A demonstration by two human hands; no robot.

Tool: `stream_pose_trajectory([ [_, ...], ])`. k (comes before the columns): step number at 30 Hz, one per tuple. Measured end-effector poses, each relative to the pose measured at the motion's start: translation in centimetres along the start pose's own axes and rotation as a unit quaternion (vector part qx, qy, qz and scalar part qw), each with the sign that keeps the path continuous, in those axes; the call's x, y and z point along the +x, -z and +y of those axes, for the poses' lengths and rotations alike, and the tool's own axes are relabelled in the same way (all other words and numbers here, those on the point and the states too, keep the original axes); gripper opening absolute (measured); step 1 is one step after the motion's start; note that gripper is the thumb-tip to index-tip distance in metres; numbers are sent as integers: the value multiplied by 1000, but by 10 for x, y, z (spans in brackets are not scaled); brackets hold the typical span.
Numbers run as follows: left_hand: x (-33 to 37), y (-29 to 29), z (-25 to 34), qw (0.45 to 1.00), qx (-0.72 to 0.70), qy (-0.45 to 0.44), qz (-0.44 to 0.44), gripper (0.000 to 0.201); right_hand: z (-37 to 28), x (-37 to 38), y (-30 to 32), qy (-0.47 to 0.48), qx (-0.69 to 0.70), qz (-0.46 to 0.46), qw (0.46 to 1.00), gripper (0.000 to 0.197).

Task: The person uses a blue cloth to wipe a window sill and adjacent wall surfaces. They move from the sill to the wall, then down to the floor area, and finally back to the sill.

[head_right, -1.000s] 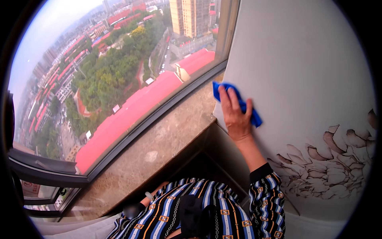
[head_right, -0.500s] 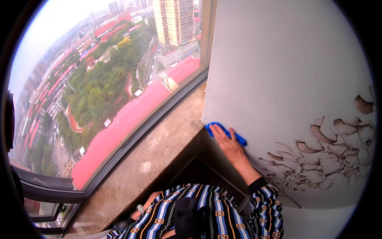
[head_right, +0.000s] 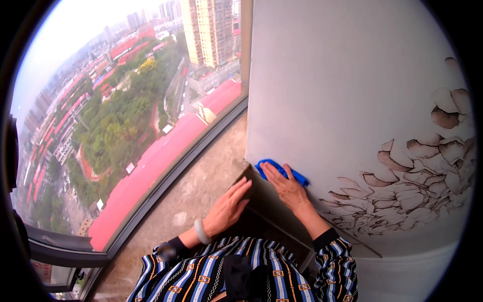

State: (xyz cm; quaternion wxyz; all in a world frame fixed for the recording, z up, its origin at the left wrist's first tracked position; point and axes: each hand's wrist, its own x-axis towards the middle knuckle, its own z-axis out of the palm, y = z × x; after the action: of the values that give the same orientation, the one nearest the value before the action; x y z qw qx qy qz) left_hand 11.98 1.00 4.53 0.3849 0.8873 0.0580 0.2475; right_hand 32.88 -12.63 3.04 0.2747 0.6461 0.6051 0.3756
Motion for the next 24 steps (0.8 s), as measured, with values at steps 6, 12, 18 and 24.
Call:
stream_pose_trajectory([
  [6, 117, 34, 13, 948, 116, -161, 248, 59, 94, 30, 65, -211, -18, 206, 955, 44],
  [12, 215, 33, 48, 897, 129, -236, 350, 56, 136, 48, 105, -346, -7, 261, 901, 33],
  [18, 234, 23, 30, 866, 174, -267, 384, 59, 39, 8, 30, -221, 31, 177, 959, 31],
  [24, 237, 28, 24, 858, 186, -279, 390, 58, 127, 21, 78, -336, -104, 223, 909, 38],
])
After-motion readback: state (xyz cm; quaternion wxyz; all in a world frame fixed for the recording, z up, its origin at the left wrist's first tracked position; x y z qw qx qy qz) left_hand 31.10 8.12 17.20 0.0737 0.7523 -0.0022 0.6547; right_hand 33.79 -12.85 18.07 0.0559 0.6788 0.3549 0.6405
